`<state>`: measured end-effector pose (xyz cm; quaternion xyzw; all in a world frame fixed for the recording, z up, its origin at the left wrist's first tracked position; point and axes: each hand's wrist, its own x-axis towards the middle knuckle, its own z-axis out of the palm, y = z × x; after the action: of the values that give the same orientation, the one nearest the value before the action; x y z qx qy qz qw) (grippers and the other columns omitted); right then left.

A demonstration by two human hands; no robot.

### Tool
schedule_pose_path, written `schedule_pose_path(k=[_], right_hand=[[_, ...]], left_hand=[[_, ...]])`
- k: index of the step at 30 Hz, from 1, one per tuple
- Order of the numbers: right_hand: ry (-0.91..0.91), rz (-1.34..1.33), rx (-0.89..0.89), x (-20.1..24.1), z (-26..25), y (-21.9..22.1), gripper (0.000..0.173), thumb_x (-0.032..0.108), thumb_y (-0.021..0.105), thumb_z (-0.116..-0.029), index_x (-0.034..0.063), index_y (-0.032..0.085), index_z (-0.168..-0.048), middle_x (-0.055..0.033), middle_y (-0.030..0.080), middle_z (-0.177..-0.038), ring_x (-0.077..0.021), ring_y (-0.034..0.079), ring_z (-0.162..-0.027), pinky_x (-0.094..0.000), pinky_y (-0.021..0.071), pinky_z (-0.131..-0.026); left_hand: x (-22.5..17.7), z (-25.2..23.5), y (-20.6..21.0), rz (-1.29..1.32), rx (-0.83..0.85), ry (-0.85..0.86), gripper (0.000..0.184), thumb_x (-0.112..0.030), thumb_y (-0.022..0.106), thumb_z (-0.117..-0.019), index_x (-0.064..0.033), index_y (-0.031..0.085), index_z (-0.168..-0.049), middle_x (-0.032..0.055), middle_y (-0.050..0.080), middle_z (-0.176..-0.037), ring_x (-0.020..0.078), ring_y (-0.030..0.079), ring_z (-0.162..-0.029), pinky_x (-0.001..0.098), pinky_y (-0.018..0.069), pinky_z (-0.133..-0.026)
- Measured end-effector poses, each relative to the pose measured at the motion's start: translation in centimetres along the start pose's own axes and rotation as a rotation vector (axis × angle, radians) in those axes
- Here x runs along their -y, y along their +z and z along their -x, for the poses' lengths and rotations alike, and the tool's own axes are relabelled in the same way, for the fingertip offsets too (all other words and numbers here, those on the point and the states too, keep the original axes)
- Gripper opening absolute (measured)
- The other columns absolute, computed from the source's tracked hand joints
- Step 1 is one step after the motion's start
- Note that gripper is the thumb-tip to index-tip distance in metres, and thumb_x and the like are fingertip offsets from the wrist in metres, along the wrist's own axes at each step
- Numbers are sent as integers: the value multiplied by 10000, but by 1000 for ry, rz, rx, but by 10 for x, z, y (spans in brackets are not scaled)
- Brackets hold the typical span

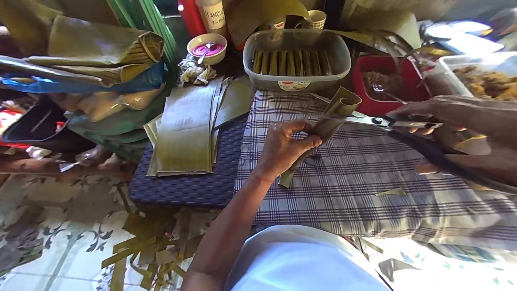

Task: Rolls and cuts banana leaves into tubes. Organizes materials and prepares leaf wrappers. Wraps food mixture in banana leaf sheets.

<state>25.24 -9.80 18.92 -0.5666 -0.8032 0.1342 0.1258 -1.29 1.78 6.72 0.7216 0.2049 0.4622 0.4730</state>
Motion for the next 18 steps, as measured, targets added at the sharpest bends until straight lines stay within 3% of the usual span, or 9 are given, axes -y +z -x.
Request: schedule_pose_path(k=[4,9,14,18], right_hand=[[-66,13,-25,-15,0,9,632,514,676,-820,108,635,-1302,-44,667,-1139,-182,649,-1011,-423,549,-823],[-137,-14,-58,-20,1,13,635,575,635,-872,128,621,-1322,-4,658,-1176,-86,626,-1046,-293,547,-859],[-77,-44,-33,-16,3,11,615,541,654,-864,145,628,-1333,1,652,-1221,-113,620,-1118,-347,541,-927],[-125,-21,-61,-29,4,18,653,641,609,-866,181,621,-1330,37,652,-1142,-78,631,-1030,-318,559,-839]], left_hand=[[2,1,0,5,-13,22,55,44,752,-843,14,737,-887,57,744,-867,60,711,-821,220,596,-763],[2,2,-1,-3,-27,44,63,55,752,-835,19,738,-884,56,748,-861,50,711,-811,211,594,-764],[2,2,0,11,-21,40,70,59,754,-833,23,738,-890,60,748,-874,56,714,-817,213,600,-760],[2,3,-1,1,-10,38,75,61,748,-841,25,735,-905,60,744,-879,59,711,-835,222,600,-778]])
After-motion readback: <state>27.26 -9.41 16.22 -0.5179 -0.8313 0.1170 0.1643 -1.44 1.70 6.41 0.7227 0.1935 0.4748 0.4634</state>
